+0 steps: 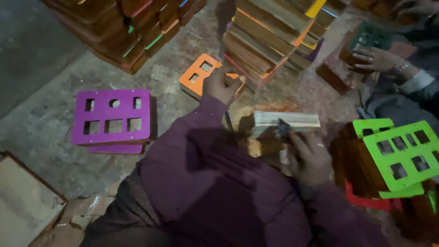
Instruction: The person sits on the floor and repeatedly applies a dark liquid finish to small rectangular wooden blocks using a brush. They dip the brush into a container and coat the blocks, then place them into stacks of similar finished pieces.
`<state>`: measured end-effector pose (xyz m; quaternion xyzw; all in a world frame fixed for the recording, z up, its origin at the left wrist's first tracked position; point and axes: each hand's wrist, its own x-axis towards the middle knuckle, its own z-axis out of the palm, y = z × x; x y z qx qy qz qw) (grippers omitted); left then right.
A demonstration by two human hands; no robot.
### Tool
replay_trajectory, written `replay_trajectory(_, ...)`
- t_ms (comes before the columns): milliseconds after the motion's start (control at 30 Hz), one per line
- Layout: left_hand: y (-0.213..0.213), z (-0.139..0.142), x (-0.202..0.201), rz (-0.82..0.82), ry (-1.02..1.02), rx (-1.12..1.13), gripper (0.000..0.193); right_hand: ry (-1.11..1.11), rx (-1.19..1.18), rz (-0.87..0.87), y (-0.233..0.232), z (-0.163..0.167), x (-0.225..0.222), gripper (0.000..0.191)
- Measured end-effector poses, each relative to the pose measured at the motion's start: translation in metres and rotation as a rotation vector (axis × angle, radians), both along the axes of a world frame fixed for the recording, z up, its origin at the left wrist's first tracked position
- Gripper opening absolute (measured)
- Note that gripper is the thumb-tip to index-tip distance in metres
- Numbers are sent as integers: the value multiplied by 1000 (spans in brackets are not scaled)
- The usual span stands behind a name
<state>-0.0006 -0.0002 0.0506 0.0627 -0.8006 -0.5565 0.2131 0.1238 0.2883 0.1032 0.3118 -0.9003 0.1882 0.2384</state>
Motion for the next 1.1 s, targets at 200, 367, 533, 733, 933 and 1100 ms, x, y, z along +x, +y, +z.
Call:
replay_trajectory(200,11,8,1,75,98,56,37,-55,179,-23,-62,0,-16,60)
replay_trajectory(367,11,13,1,49,87,96,37,-195,254,-432,4,-8,-26,60)
replay_trajectory(533,16,18,-1,-12,174,118,28,-181,219,-650,41,2,-38,44)
replay_trajectory(733,21,16,5,-49,128,131,32,-103,263,-151,-49,-16,-21,64)
replay_trajectory(933,19,15,11,-50,101,52,34,-237,246,-370,-19,-20,-31,58)
replay_trajectory(1100,20,12,7,-60,79,-8,32,-200,197,-695,37,-9,-49,49)
